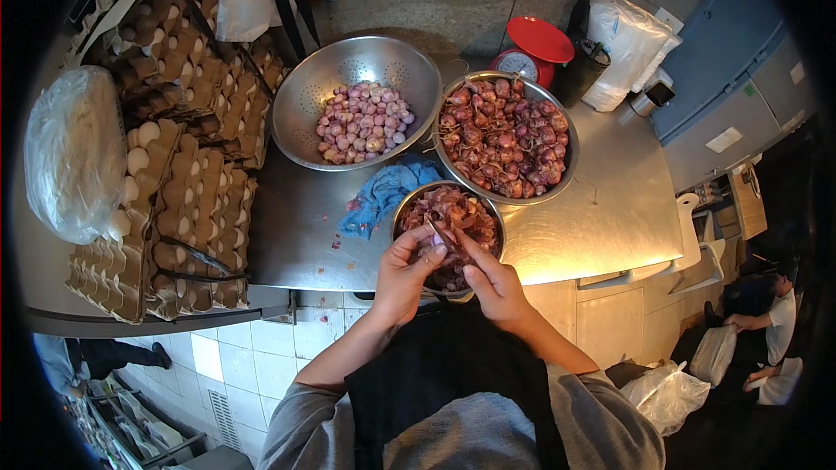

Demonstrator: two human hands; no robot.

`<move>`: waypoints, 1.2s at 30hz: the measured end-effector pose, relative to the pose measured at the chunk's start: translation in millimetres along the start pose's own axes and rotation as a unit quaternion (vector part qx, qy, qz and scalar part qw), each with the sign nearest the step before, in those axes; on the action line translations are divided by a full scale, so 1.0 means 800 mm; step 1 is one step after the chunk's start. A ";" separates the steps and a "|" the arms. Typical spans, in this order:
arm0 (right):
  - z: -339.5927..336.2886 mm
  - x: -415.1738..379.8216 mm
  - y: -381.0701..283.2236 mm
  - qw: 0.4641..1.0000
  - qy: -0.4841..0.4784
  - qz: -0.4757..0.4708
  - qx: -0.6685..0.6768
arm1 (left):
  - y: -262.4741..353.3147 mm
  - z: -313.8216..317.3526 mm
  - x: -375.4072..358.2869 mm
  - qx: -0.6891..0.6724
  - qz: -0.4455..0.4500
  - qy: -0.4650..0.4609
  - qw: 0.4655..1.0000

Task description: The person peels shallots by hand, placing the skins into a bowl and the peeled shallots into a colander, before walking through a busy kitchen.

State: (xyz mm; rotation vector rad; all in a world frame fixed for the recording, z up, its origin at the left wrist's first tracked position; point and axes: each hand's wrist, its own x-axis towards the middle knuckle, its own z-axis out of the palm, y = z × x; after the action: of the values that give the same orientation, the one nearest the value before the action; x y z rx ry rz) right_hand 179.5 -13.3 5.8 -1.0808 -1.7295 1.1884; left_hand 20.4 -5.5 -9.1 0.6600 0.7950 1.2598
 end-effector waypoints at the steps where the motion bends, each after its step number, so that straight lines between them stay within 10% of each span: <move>1: -0.001 -0.001 -0.002 1.000 -0.006 0.013 -0.011 | -0.001 -0.001 0.000 0.014 0.005 0.000 1.000; 17: -0.003 -0.006 0.000 0.994 0.006 -0.006 -0.111 | -0.004 0.001 -0.002 0.010 0.033 0.010 0.999; 24: -0.003 -0.009 0.025 0.984 0.023 0.091 0.154 | 0.004 0.011 -0.007 -0.016 0.016 0.008 1.000; 32: -0.008 -0.009 -0.001 0.997 -0.026 0.052 -0.047 | -0.009 0.003 -0.004 0.010 0.029 0.015 0.999; 36: -0.004 -0.010 0.028 0.997 0.011 0.042 0.071 | -0.003 0.011 -0.007 -0.005 0.015 0.010 1.000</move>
State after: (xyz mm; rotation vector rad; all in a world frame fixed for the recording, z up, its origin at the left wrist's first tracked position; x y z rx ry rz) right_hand 190.2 -15.4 -15.5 -1.0839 -1.5712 1.3265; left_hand 28.4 -11.3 -5.6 0.6543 0.7980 1.2993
